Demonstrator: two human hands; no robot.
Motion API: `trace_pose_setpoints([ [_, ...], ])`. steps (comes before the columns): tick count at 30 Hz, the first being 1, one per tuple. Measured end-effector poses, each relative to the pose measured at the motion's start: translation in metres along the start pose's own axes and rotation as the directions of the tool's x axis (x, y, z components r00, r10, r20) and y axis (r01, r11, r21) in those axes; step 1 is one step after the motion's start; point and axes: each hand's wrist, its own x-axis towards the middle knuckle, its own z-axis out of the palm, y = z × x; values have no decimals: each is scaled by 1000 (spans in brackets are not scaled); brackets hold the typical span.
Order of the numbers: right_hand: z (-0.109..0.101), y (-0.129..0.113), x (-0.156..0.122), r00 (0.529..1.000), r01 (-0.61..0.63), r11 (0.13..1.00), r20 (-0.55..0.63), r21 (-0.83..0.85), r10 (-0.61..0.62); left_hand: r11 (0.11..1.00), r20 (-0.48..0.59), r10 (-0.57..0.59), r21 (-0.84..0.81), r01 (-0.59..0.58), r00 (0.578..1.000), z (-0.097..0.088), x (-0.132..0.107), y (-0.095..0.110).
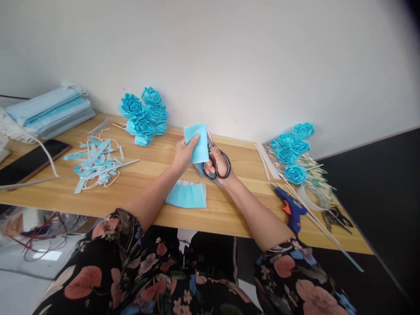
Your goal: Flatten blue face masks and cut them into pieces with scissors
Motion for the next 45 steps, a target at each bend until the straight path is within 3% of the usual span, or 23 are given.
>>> trace_pose_setpoints([
  [9, 1, -1, -5, 999, 45, 987, 36, -157, -39, 997, -56, 41, -67, -45, 998, -8, 10, 12],
  [15, -5, 5, -3, 994, 4, 992, 111, -123, 10, 995, -93, 70, -67, -77, 993, -6, 10, 12],
  [38, -6, 6, -1, 996, 8, 998, 94, -58, -3, 996, -48, 83, -11, -83, 995, -3, 4, 4],
  [45, -3, -1, -2, 996, 40, 997, 78, -63, -35, 998, 8, 56, 12, -56, 998, -2, 1, 2],
])
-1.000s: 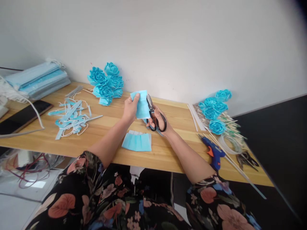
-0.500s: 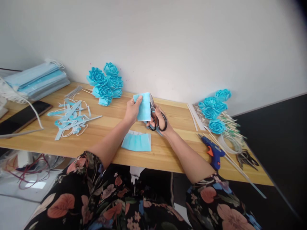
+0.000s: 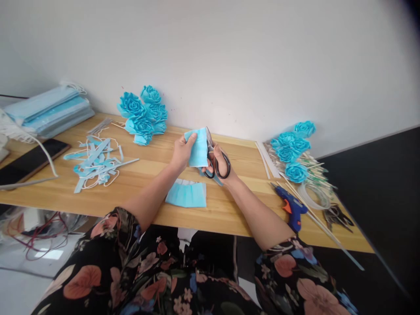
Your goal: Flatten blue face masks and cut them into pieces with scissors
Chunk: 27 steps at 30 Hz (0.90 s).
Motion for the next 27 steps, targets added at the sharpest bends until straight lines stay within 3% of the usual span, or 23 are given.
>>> trace_pose_setpoints([
  [13, 3, -1, -1, 996, 29, 996, -85, -81, -36, 997, 60, -29, -65, 33, 998, -1, 0, -2],
  [27, 4, -2, -5, 992, 68, 994, -102, -90, -77, 998, 48, -17, -54, 19, 999, -2, 1, -1],
])
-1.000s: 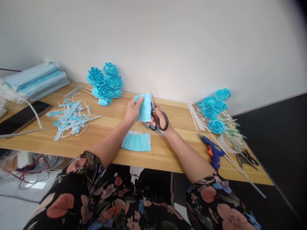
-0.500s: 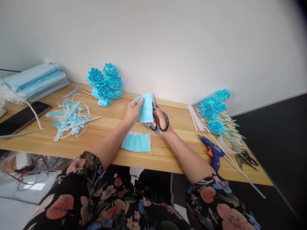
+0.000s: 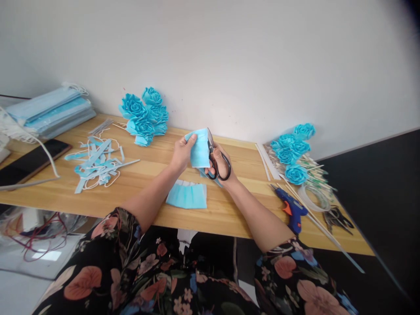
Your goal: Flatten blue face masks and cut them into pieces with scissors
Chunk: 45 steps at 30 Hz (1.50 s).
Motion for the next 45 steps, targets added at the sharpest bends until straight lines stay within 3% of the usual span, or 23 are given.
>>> trace_pose_setpoints([
  [17, -2, -2, 3, 1000, 9, 999, -29, -41, -10, 999, -27, 15, -38, -16, 1000, 0, 1, 3],
  [23, -9, -8, 10, 976, 42, 999, -212, -26, -47, 999, -59, -1, -37, -1, 998, 2, 1, 7],
  [26, -17, -13, 16, 967, 91, 996, -237, 1, -88, 999, -53, -29, -46, 27, 998, 2, 1, 7],
  [32, -30, -22, 20, 936, 183, 952, -252, -245, -244, 1000, -28, -23, 16, 23, 999, 2, -1, 6],
  [35, -30, -23, 19, 931, 210, 917, -217, -339, -293, 996, 36, -6, 93, 2, 999, 2, -2, 6],
  [41, -28, -20, 16, 945, 232, 876, -115, -424, -306, 950, 174, 98, 277, -145, 980, 6, -6, 6],
  [45, -28, -18, 16, 944, 232, 850, -100, -472, -313, 956, 164, 87, 264, -128, 983, 6, -6, 8],
])
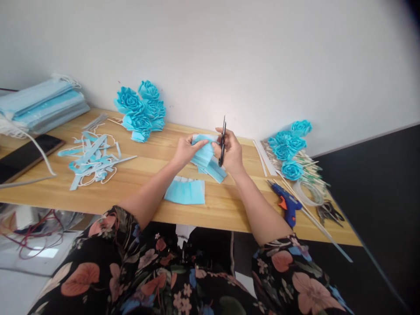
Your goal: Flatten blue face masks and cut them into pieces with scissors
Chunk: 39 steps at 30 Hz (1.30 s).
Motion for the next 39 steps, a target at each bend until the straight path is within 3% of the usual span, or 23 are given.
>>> trace_pose_setpoints([
  [7, 0, -2, 0, 998, -27, 998, -50, 49, 30, 985, 58, -117, -121, 123, 991, -7, 3, -1],
  [16, -2, 7, 3, 993, -17, 1000, -114, -16, 15, 980, 78, -140, -134, 149, 987, -7, 4, -1],
  [27, -1, 21, 1, 1000, -12, 996, -16, -93, 11, 987, -30, -89, -135, 84, 996, -6, 6, -4],
  [31, -5, 18, 5, 998, 0, 995, -66, -103, -7, 971, -33, -122, -210, 112, 992, -10, 8, -5],
  [34, -12, 13, 10, 994, 1, 996, -111, -84, -11, 949, -100, -128, -301, 93, 987, -16, 14, -7],
  [36, -18, 9, 12, 996, 9, 999, -86, -45, -13, 946, -159, -122, -316, 67, 980, -21, 19, -8],
  [39, -26, -2, 12, 997, -1, 1000, 80, 30, -1, 954, -209, -119, -295, 53, 971, -26, 23, -10],
])
